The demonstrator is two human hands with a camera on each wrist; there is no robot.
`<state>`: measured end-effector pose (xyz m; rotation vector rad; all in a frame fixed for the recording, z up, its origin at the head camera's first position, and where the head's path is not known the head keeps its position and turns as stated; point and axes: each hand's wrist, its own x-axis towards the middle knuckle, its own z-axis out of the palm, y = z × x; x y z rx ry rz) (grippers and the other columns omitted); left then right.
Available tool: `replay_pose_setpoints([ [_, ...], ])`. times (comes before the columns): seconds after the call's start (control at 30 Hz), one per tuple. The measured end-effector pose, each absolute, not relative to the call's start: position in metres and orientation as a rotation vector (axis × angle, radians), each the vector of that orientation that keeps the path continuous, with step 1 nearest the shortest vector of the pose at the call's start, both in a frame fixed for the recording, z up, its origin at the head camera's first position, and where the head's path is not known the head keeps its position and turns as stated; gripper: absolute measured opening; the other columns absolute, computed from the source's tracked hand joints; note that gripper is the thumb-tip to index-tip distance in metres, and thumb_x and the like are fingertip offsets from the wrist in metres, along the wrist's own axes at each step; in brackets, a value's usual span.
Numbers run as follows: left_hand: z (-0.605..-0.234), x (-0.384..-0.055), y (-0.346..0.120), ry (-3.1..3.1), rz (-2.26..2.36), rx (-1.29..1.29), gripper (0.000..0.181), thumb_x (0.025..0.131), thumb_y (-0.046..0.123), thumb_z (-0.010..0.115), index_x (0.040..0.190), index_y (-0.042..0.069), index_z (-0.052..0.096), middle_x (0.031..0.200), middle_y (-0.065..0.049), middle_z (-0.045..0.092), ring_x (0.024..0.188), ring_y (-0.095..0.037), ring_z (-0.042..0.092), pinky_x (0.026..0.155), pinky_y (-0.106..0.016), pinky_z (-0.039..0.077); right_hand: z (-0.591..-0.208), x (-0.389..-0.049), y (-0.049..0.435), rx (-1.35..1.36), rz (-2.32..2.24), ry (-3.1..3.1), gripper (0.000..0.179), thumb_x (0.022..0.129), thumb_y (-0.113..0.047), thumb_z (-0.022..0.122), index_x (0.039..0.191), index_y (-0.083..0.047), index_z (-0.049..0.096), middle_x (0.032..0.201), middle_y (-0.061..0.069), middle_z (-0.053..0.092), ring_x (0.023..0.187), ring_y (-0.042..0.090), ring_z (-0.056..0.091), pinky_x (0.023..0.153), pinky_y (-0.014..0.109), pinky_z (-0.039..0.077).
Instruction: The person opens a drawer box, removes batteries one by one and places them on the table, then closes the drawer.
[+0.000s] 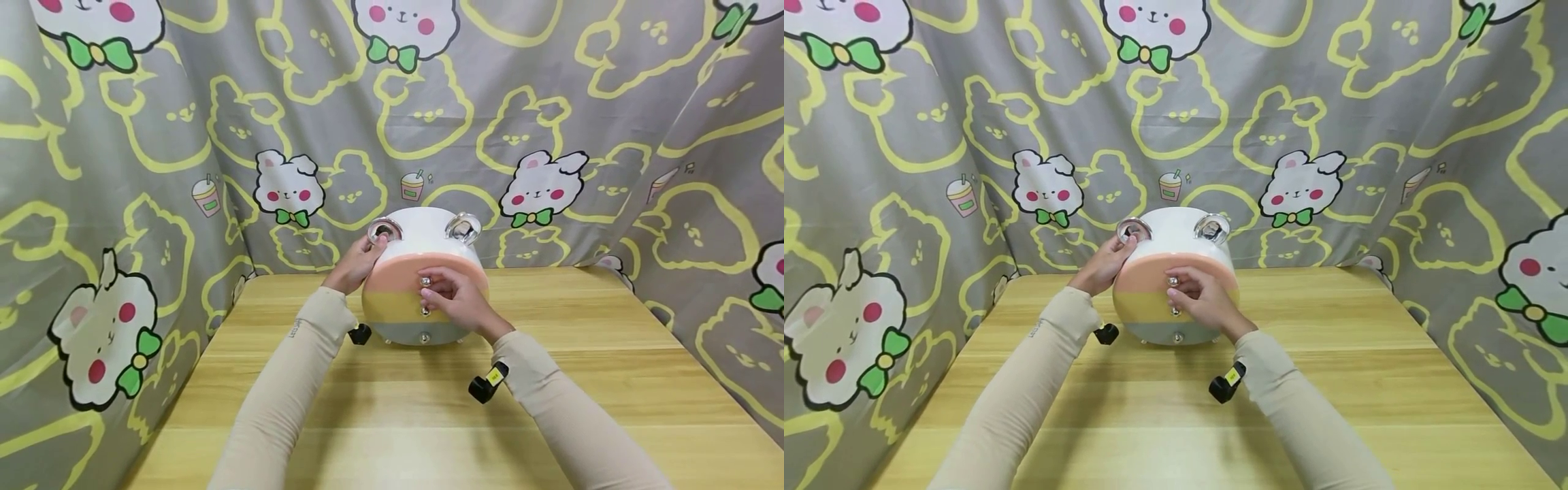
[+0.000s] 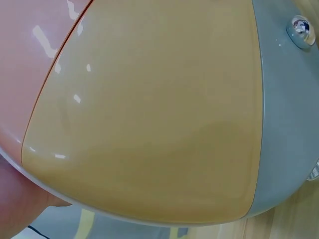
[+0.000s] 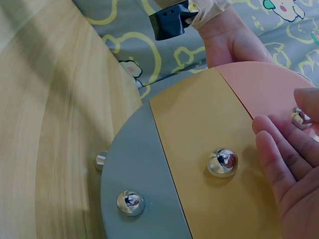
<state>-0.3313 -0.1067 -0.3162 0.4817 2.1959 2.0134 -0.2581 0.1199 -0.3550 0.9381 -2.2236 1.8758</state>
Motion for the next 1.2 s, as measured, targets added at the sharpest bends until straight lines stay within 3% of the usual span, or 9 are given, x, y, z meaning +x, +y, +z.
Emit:
replay_pose_setpoints([
  [0.33, -0.3164, -0.3331, -0.1023, 2.186, 2.031, 0.539, 0.042, 0.105, 0.027, 0.042, 0.138, 0.002, 0.044, 0.109, -0.009, 0.057, 0.091, -0.014, 0.057, 0.082, -0.027, 0.048, -0.3536, -0.26, 0.1211, 0.874, 1.86, -2.216, 0.028, 0.094, 0.001, 0.06, 0.121, 0.009, 0.056, 0.097, 0.025, 0.065, 0.082, 0.03, 0.068, 0.074, 0.04, 0.057],
  [0.5, -0.3144, -0.3351, -0.104, 2.283, 1.952, 0.566, 0.041, 0.105, 0.027, 0.042, 0.138, 0.004, 0.043, 0.114, -0.011, 0.056, 0.097, -0.016, 0.055, 0.089, -0.029, 0.044, -0.3539, -0.2598, 0.1188, 0.803, 1.787, -2.241, 0.027, 0.095, -0.006, 0.062, 0.12, 0.004, 0.059, 0.095, 0.019, 0.066, 0.083, 0.031, 0.069, 0.073, 0.036, 0.056],
  [0.77, -0.3177, -0.3351, -0.1081, 2.416, 1.768, 0.593, 0.044, 0.105, 0.03, 0.042, 0.142, 0.008, 0.04, 0.14, -0.015, 0.046, 0.127, -0.023, 0.043, 0.109, -0.036, 0.03, -0.3563, -0.256, 0.1171, 0.734, 1.778, -2.269, 0.024, 0.095, -0.004, 0.06, 0.118, 0.005, 0.06, 0.091, 0.02, 0.067, 0.081, 0.033, 0.068, 0.072, 0.044, 0.056],
  [1.2, -0.3119, -0.3408, -0.1074, 2.421, 1.746, 0.628, 0.05, 0.103, 0.035, 0.043, 0.147, 0.012, 0.034, 0.14, -0.013, 0.046, 0.124, -0.022, 0.044, 0.108, -0.036, 0.031, -0.3499, -0.2557, 0.1213, 0.779, 1.739, -2.263, 0.02, 0.095, -0.003, 0.06, 0.113, 0.004, 0.062, 0.088, 0.017, 0.068, 0.077, 0.031, 0.068, 0.068, 0.034, 0.056],
])
